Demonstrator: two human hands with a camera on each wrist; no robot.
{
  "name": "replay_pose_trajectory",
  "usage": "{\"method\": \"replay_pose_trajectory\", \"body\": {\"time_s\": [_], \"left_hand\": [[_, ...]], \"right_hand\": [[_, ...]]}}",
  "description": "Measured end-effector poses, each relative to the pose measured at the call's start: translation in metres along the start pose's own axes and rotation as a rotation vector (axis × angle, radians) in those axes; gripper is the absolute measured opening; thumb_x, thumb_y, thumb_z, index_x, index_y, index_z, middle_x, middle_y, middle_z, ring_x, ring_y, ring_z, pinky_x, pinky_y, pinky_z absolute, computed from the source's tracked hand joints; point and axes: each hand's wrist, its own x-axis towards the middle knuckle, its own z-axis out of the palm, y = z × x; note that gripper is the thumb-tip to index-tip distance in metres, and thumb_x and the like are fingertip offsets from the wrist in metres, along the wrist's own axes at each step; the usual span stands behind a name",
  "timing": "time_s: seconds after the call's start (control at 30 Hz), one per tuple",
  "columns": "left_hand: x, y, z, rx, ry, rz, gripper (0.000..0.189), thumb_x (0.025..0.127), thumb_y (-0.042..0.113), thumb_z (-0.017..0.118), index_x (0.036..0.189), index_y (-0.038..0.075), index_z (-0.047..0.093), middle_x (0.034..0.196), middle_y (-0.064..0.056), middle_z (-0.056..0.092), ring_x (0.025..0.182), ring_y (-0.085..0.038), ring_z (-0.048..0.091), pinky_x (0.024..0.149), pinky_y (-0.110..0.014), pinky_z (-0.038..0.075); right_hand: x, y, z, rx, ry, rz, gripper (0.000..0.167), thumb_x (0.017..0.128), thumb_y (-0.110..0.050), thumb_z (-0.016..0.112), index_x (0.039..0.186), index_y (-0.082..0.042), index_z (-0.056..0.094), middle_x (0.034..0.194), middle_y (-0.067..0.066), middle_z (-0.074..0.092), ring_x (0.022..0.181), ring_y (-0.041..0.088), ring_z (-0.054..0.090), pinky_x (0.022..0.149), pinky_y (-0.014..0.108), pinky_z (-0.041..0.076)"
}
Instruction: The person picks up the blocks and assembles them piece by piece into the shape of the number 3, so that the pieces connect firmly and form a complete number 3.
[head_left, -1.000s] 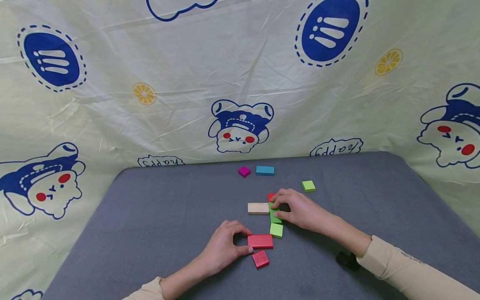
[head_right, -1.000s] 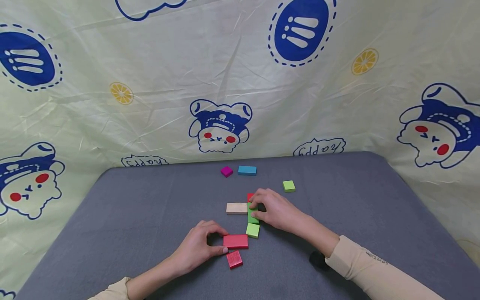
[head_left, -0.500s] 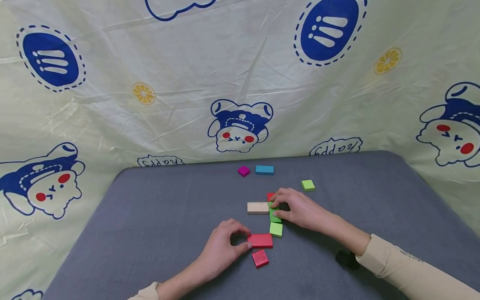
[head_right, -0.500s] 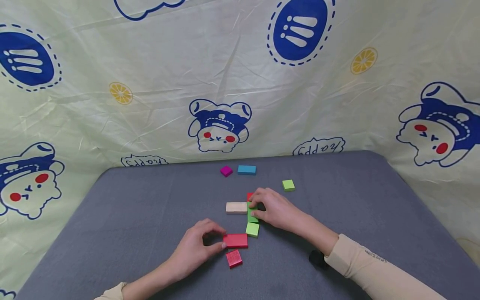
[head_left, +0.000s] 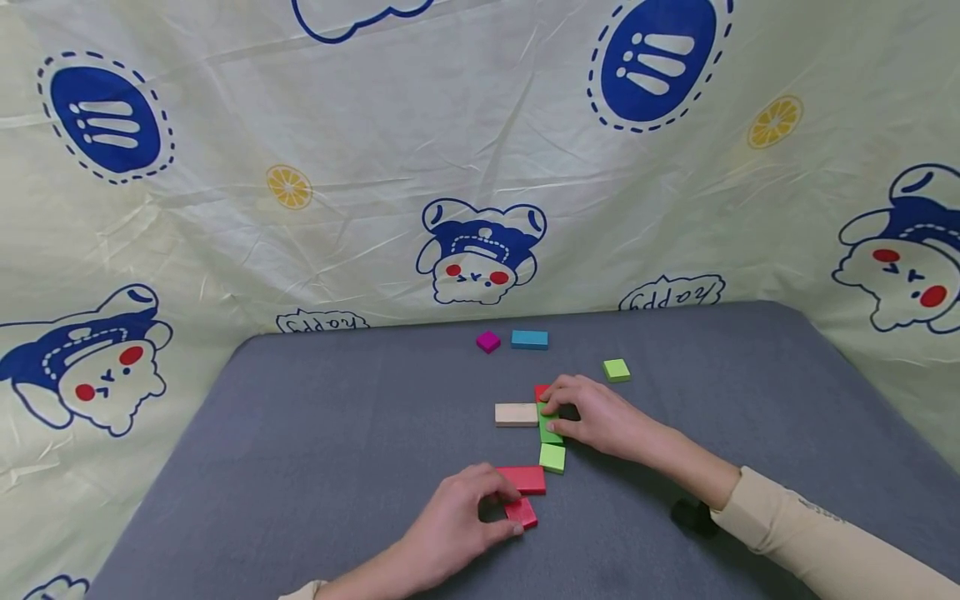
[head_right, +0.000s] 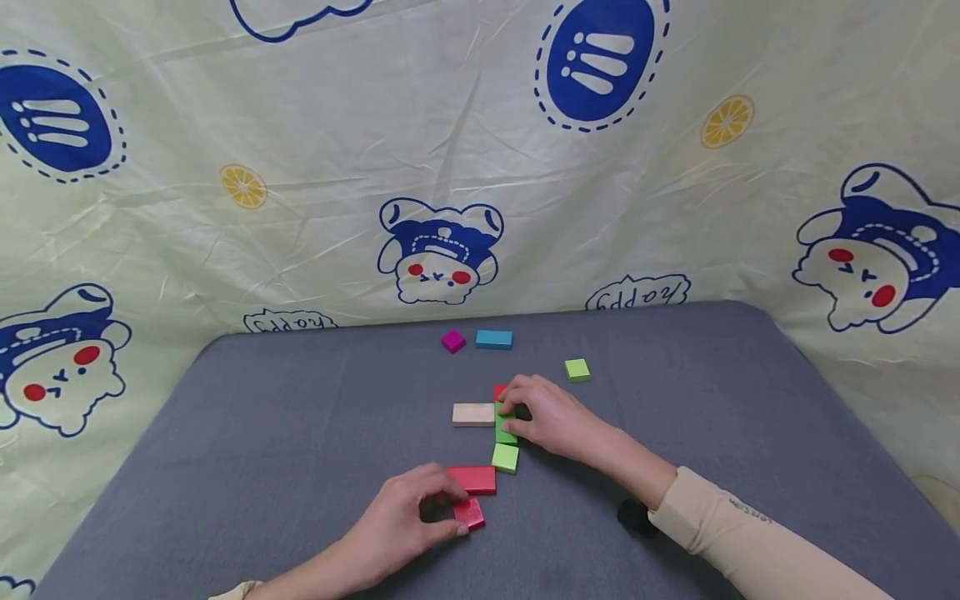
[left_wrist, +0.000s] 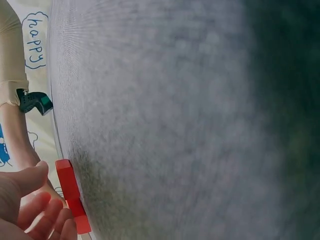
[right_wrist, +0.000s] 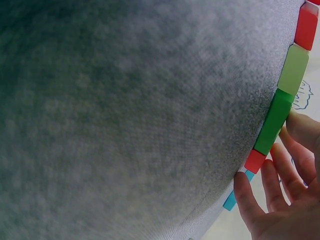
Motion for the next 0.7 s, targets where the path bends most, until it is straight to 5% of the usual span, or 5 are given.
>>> {"method": "replay_pose_trajectory", "body": {"time_s": [0.4, 0.7], "left_hand": [[-0.0017, 0.0019, 0.0057, 0.209, 0.019, 0.053, 0.017, 0.079, 0.019, 0.084, 0.093, 0.021, 0.073, 0.095, 0.018, 0.061, 0.09, -0.002, 0.052, 0.079, -0.023, 0.047], [-0.0015, 0.0049, 0.007, 0.108, -0.084, -0.01, 0.022, 0.08, 0.019, 0.084, 0.094, 0.022, 0.068, 0.089, 0.02, 0.057, 0.082, 0.001, 0.05, 0.074, -0.022, 0.046]], "right_hand": [[0.0019, -0.0007, 0.0001, -0.004, -0.01, 0.01, 0.018, 0.086, -0.019, 0.078, 0.103, -0.017, 0.075, 0.114, -0.001, 0.062, 0.111, 0.023, 0.056, 0.094, 0.046, 0.047], [0.001, 0.0008, -0.0002, -0.002, 0.005, -0.005, 0.017, 0.085, -0.019, 0.078, 0.101, -0.016, 0.075, 0.112, -0.002, 0.062, 0.109, 0.022, 0.056, 0.091, 0.044, 0.048]]}}
